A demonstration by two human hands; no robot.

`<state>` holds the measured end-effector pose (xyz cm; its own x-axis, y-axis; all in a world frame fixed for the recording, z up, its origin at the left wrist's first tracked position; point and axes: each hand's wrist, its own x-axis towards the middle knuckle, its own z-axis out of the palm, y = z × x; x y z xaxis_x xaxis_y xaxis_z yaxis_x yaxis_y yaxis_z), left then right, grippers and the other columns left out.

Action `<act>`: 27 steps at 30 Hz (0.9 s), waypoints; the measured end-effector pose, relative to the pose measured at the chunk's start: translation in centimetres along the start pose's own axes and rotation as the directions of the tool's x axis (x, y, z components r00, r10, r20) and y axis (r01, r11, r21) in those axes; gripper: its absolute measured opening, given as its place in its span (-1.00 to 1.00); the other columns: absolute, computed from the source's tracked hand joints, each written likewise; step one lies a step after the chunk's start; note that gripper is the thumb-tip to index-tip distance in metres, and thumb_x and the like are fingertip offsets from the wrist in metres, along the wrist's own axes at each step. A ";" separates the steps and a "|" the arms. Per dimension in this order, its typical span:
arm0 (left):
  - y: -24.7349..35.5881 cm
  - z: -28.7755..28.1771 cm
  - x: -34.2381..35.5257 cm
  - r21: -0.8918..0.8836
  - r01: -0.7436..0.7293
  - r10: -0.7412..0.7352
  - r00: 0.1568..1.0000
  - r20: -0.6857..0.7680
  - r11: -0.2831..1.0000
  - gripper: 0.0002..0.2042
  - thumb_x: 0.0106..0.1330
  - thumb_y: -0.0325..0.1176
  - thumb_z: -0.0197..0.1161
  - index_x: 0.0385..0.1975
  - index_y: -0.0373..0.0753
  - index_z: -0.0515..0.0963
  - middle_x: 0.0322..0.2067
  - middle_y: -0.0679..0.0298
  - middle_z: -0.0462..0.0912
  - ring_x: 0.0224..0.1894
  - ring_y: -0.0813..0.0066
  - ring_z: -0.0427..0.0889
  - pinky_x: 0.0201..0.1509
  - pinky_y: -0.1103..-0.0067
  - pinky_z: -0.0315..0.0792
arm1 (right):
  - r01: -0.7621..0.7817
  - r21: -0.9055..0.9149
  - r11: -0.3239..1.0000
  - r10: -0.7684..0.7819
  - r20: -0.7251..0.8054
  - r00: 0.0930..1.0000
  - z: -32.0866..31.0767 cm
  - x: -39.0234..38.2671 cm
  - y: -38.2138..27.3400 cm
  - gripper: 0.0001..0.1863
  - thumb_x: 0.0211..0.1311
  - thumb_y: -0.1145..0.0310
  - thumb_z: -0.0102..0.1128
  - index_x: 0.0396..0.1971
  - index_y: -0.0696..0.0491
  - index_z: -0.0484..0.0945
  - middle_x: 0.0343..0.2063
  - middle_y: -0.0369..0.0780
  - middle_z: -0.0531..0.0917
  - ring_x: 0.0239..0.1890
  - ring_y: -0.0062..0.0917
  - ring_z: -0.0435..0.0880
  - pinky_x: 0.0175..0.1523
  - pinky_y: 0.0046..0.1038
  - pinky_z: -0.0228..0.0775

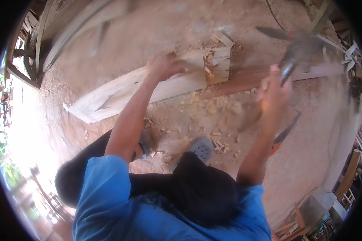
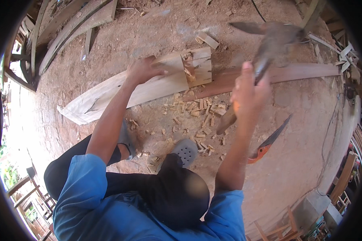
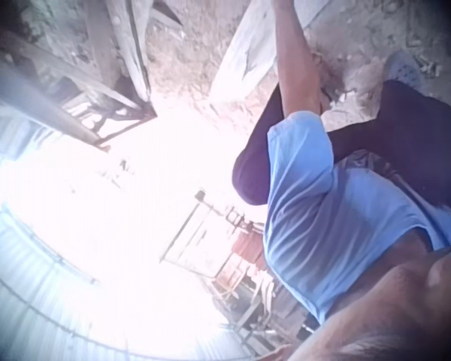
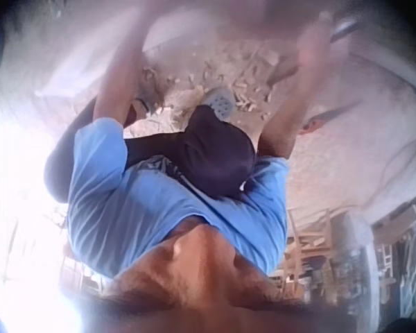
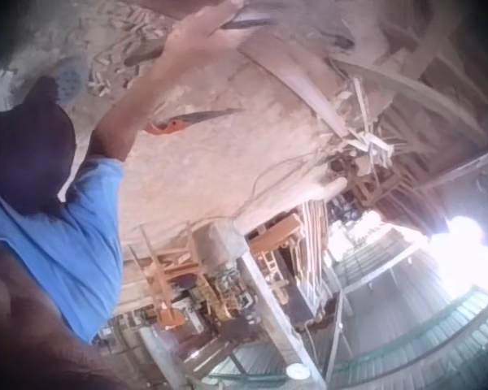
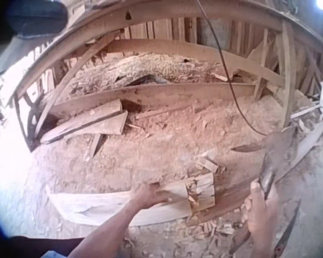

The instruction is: The person uses a machete to split and shape a piece of wood on the ground. They repeatedly strike the wood to break it into smaller pieces and then use the machete to carve and refine the edges.

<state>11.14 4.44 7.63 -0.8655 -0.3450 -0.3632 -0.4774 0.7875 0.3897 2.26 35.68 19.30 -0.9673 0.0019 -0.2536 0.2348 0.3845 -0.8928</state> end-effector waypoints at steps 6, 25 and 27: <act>0.3 -0.1 -0.4 0.044 0.020 -0.019 1.000 -0.019 0.999 -0.19 0.02 0.41 0.36 0.16 -0.09 0.58 -0.04 0.08 0.73 0.06 0.06 0.69 0.13 0.19 0.54 | 0.115 -0.500 0.858 0.041 0.290 0.956 7.1 -2.0 10.2 -0.59 0.42 0.10 0.16 -0.14 0.22 0.48 -0.43 -0.06 0.63 -0.34 -0.31 0.68 -0.14 -0.15 0.49; 0.6 0.0 -0.8 0.087 0.026 -0.026 1.000 -0.008 0.996 -0.19 0.01 0.40 0.38 0.12 -0.12 0.60 -0.03 0.07 0.73 0.08 0.04 0.68 0.13 0.17 0.53 | -0.234 -0.043 0.971 0.237 0.257 0.937 6.9 -3.8 16.7 -0.63 0.48 0.20 0.08 0.06 0.18 0.46 -0.57 -0.28 0.49 -0.71 -0.58 0.47 -0.61 -0.44 0.34; 0.5 0.3 -1.1 0.080 0.030 -0.031 0.999 0.020 0.996 -0.19 0.01 0.41 0.38 0.14 -0.10 0.60 -0.02 0.07 0.73 0.08 0.03 0.68 0.13 0.16 0.52 | -0.319 0.055 0.946 0.294 0.263 0.919 6.1 -4.1 16.6 -0.66 0.47 0.22 0.10 0.04 0.17 0.47 -0.59 -0.32 0.46 -0.75 -0.62 0.40 -0.67 -0.47 0.24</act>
<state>11.91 5.34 7.98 -0.8470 -0.3593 -0.3918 -0.4893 0.8151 0.3102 10.72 36.44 3.23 -0.7945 -0.1281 -0.5936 0.5356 0.3127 -0.7844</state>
